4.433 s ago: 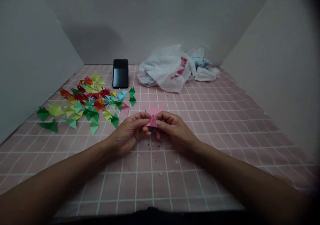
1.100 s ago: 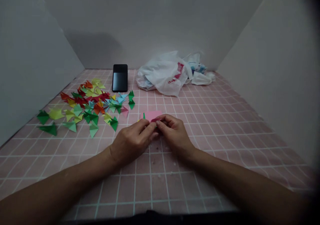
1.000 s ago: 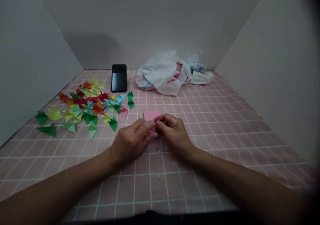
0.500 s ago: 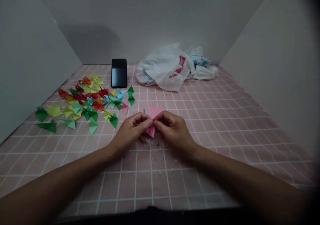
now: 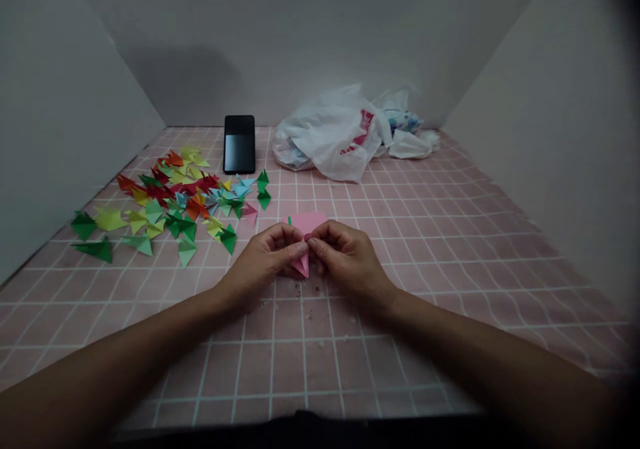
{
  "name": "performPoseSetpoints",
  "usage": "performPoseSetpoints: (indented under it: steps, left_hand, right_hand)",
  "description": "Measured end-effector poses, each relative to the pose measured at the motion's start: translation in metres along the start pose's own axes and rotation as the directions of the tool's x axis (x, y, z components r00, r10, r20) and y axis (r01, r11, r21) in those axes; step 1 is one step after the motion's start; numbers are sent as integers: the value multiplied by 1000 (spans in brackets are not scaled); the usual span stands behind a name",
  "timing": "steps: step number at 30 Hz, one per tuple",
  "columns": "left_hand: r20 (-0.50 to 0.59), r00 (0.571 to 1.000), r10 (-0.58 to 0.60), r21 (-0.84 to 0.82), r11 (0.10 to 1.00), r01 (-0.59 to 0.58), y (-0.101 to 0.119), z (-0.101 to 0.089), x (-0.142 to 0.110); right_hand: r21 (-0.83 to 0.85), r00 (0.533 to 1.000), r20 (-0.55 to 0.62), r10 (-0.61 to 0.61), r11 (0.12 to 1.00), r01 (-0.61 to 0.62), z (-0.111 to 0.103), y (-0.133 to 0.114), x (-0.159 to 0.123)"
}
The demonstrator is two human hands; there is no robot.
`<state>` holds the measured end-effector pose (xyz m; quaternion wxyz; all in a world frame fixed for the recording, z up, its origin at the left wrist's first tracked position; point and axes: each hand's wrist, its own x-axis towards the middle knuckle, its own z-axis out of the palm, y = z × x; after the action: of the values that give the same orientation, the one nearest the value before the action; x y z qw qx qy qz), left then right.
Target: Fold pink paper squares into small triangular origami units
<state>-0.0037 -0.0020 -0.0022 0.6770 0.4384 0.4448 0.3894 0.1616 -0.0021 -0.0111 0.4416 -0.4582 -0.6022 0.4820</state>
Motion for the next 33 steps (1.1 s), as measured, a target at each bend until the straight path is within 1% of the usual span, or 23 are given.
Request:
performPoseSetpoints:
  steps: [7, 19, 22, 28, 33]
  left_hand:
    - [-16, 1000, 15, -24, 1000, -16, 0, 0, -1]
    - [-17, 1000, 25, -2, 1000, -25, -2, 1, 0]
    - [-21, 999, 40, 34, 999, -40, -2, 2, 0]
    - [-28, 995, 100, 160, 983, -94, 0, 0, 0]
    - [-35, 994, 107, 205, 974, -98, 1, -1, -1]
  right_hand:
    - [-91, 998, -14, -58, 994, 57, 0, -1, -1]
    - [-120, 998, -44, -53, 992, 47, 1, -1, -2]
    - [-114, 998, -43, -48, 993, 43, 1, -2, -2]
    - [-79, 1000, -13, -17, 997, 16, 0, -4, -3]
    - [-117, 999, -3, -38, 992, 37, -1, -5, -3]
